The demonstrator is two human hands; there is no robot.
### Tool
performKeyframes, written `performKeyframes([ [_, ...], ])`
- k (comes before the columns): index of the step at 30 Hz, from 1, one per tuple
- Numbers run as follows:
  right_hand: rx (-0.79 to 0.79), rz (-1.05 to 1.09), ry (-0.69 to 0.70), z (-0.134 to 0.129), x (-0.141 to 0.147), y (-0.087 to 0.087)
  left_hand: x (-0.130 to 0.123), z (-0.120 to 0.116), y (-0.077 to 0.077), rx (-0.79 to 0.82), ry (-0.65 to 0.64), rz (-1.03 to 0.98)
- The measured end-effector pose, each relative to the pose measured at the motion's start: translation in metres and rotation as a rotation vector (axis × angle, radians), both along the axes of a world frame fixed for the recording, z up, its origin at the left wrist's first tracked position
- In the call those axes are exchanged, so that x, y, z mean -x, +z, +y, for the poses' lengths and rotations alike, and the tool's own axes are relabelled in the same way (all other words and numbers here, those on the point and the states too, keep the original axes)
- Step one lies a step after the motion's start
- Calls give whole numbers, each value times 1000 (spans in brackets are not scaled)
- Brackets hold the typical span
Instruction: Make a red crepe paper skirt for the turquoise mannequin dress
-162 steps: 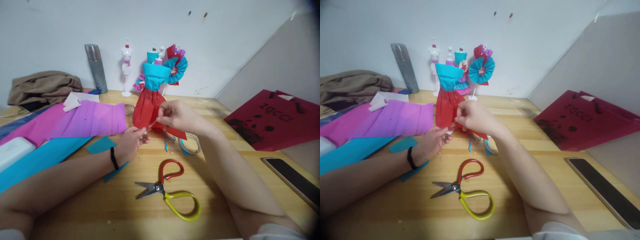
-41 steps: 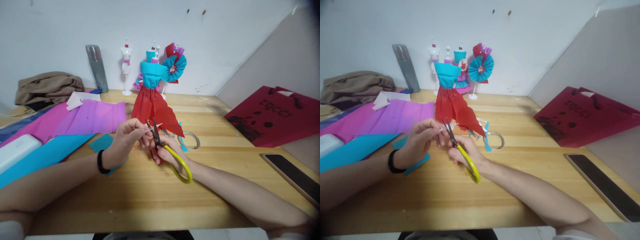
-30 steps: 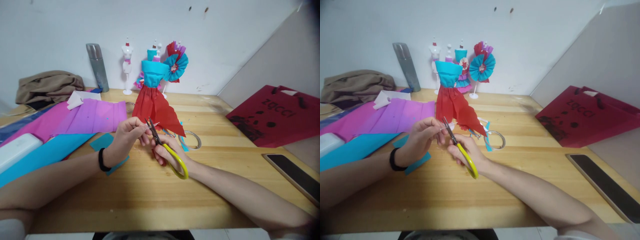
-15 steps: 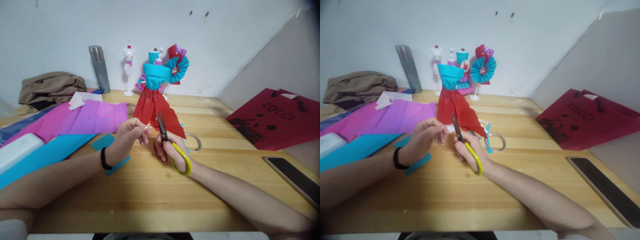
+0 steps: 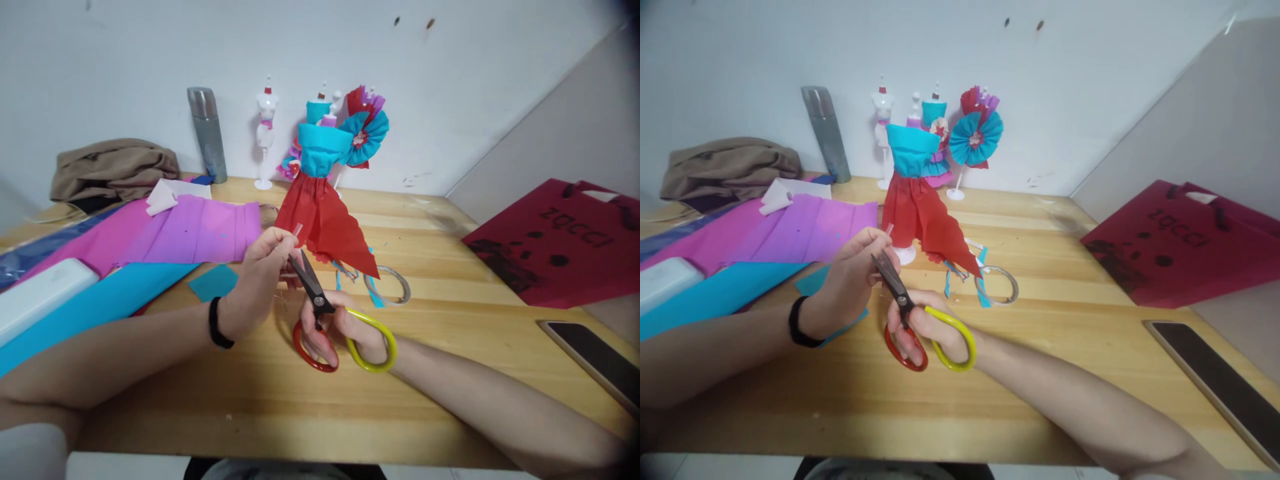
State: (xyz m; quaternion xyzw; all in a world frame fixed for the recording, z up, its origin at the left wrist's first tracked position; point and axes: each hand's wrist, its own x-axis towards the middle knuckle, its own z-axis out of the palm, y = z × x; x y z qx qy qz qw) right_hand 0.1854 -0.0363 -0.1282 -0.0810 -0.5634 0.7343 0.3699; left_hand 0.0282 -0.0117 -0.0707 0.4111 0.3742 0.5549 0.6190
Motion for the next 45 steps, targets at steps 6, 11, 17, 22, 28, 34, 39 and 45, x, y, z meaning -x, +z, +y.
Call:
performKeyframes([
  [6, 3, -6, 12, -3, 1, -3, -1, -4, -3, 17, -40, 34],
  [11, 7, -12, 31, -2, 0, -8, 0, -1, -7, -20, -64, 38],
  [17, -12, -64, 40, -1, -2, -7, -1, 2, -7, -74, -71, 93],
  [22, -11, -110, 34, -2, -3, 0, -1, 7, -10, -43, -57, 92],
  [28, -97, -206, 73, -1, -3, 14, -2, 19, -19, -25, -8, 93],
  [34, -499, -548, 167, 4, -12, 47, -3, 18, -10, 55, -10, 120],
  [39, -1050, -1125, 44, 2, -18, 66, -2, 14, -4, -32, 20, 107],
  [45, -1159, -1309, 60, 5, -18, 69, -1, 15, -8, -92, 14, 155],
])
